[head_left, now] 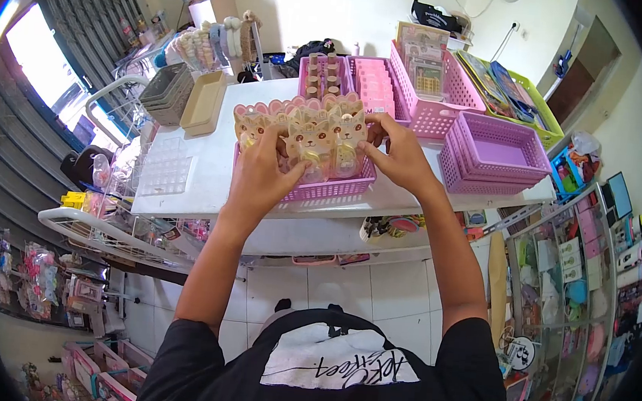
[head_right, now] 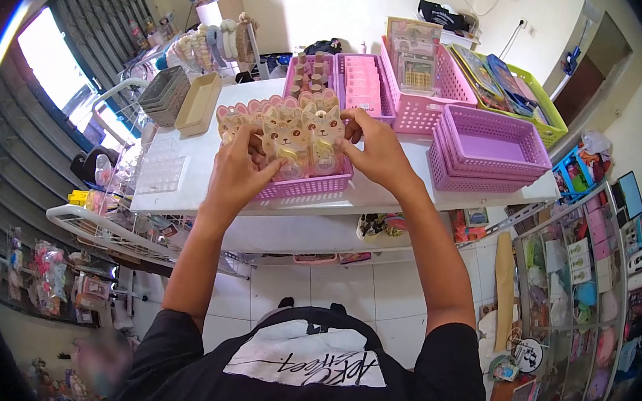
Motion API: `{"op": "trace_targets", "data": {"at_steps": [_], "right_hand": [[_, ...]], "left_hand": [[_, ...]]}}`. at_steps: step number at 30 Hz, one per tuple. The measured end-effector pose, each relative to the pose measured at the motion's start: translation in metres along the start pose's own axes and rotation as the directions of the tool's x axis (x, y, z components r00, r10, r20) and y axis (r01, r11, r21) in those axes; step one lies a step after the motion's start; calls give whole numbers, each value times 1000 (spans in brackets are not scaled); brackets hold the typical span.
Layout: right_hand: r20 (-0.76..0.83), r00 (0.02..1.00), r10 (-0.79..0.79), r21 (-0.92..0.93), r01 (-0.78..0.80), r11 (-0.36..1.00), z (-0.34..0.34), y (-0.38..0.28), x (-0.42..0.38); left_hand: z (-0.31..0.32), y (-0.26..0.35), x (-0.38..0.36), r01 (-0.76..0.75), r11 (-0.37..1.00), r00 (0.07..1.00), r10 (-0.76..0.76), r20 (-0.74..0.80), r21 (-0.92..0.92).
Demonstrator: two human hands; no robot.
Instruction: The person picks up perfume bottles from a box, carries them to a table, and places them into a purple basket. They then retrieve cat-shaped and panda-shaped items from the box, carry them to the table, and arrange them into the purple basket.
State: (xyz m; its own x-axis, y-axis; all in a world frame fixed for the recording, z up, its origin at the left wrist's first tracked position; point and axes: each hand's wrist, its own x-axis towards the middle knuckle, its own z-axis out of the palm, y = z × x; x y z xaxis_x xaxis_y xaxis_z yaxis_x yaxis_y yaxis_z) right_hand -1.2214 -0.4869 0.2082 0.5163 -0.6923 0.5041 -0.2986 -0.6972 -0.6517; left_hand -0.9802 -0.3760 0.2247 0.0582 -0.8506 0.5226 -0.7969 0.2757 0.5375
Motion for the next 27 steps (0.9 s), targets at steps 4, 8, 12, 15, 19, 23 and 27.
{"op": "trace_targets", "data": {"at_steps": [4, 8, 12, 15, 19, 23, 27], "right_hand": [[-2, 1000, 12, -22, -12, 1000, -3, -9, -4], [-113, 994, -11, -71, 3, 997, -4, -17, -18], [-278, 961, -8, -32, 0, 1000, -3, -30, -42], [-101, 995, -22, 94, 31, 995, 2, -45, -71], [675, 737, -35, 419, -343, 841, 54, -40, -121], [892, 420, 167, 276, -798, 535, 205, 59, -242], [912, 161, 376, -275, -440, 855, 300, 192, -452]], "left_hand": [[0, 2, -4, -19, 996, 997, 25, -67, 82], [-13, 7, -7, 13, 998, 996, -7, -90, 63], [-22, 5, -14, 17, 1000, 991, -18, -130, -7], [-40, 8, -34, 15, 995, 996, -24, -89, -104], [-58, -18, -102, 417, 554, 811, 133, 570, -721], [2, -81, -210, 861, 384, 432, -203, 879, -335], [65, -204, -491, 875, 441, 347, -858, 378, 197]]}}
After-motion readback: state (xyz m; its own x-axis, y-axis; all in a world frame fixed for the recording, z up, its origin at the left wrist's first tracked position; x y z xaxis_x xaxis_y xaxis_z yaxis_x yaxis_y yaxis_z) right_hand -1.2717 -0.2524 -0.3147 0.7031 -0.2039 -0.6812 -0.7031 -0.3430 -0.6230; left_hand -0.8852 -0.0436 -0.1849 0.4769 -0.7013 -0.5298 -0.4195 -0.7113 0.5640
